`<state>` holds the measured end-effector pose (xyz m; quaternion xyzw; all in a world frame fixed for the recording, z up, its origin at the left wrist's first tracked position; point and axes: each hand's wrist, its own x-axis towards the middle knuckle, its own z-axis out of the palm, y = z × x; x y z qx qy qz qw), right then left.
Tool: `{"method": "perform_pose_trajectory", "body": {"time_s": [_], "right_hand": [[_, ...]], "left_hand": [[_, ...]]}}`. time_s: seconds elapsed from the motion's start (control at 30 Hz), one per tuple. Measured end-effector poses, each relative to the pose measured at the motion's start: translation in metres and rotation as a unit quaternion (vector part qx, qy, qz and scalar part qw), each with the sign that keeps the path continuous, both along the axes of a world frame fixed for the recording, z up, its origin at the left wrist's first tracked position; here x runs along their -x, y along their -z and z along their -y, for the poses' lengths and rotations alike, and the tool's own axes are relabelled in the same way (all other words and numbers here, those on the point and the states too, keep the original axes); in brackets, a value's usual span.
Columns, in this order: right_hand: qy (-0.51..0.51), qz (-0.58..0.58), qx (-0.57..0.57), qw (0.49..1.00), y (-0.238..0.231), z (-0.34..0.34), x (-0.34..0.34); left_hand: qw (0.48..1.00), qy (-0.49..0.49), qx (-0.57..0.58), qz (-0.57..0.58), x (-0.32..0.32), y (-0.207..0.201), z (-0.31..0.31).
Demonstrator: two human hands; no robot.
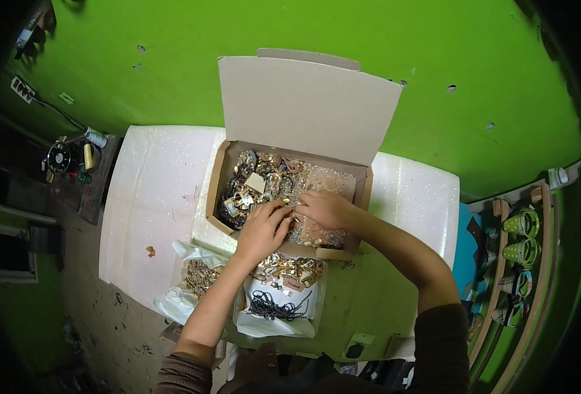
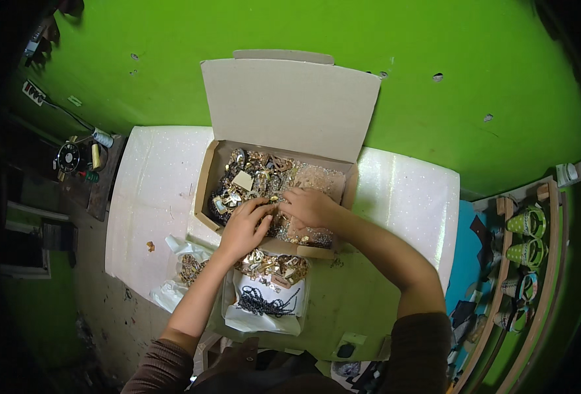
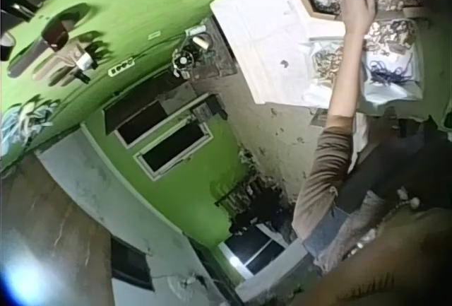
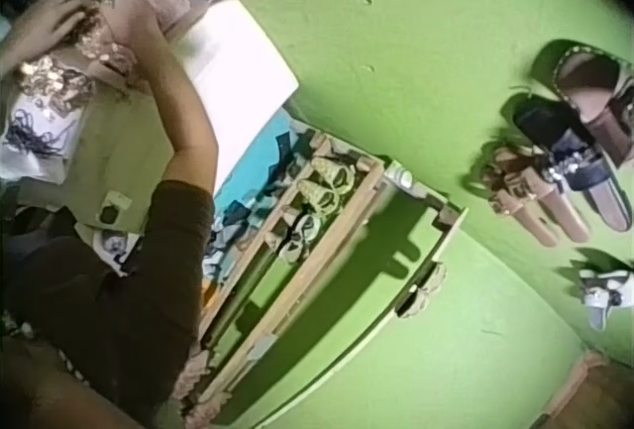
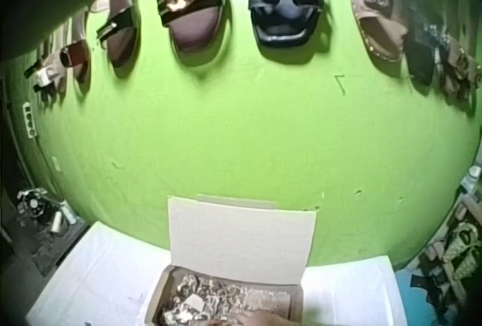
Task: Sorting small metal shoe buckles and accessories into containers on a table.
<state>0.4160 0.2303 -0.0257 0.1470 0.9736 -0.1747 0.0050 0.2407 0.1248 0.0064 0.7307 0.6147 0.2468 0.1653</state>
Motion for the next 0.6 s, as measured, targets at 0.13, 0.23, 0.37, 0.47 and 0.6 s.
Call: {"method": "perform_pose_trajectory", "body": {"time_s": [0.13,0.23,0.37,0.47,0.6], "right_hand": [[-0.068,-0.104,-0.112,0.986,-0.006,0.003,-0.002],[-0.134,-0.053,-0.117,0.983,-0.001,0.002,-0.002],[-0.093,-0.001,0.005,0.996,-0.001,0.004,-0.001],[-0.078,0.038,0.022,0.996,-0.011,0.002,-0.005],[-0.089,0.026,-0.013,0.996,-0.008,0.003,-0.011]], "left_hand": [[1.0,-0.01,-0.002,0.001,0.001,0.001,0.0],[1.0,-0.016,-0.004,-0.001,0.001,0.0,-0.001],[1.0,-0.012,-0.01,-0.006,0.001,0.001,0.001],[1.0,0.002,-0.004,-0.021,0.002,0.003,0.002],[0.999,0.026,0.028,-0.024,0.003,0.005,0.002]]}}
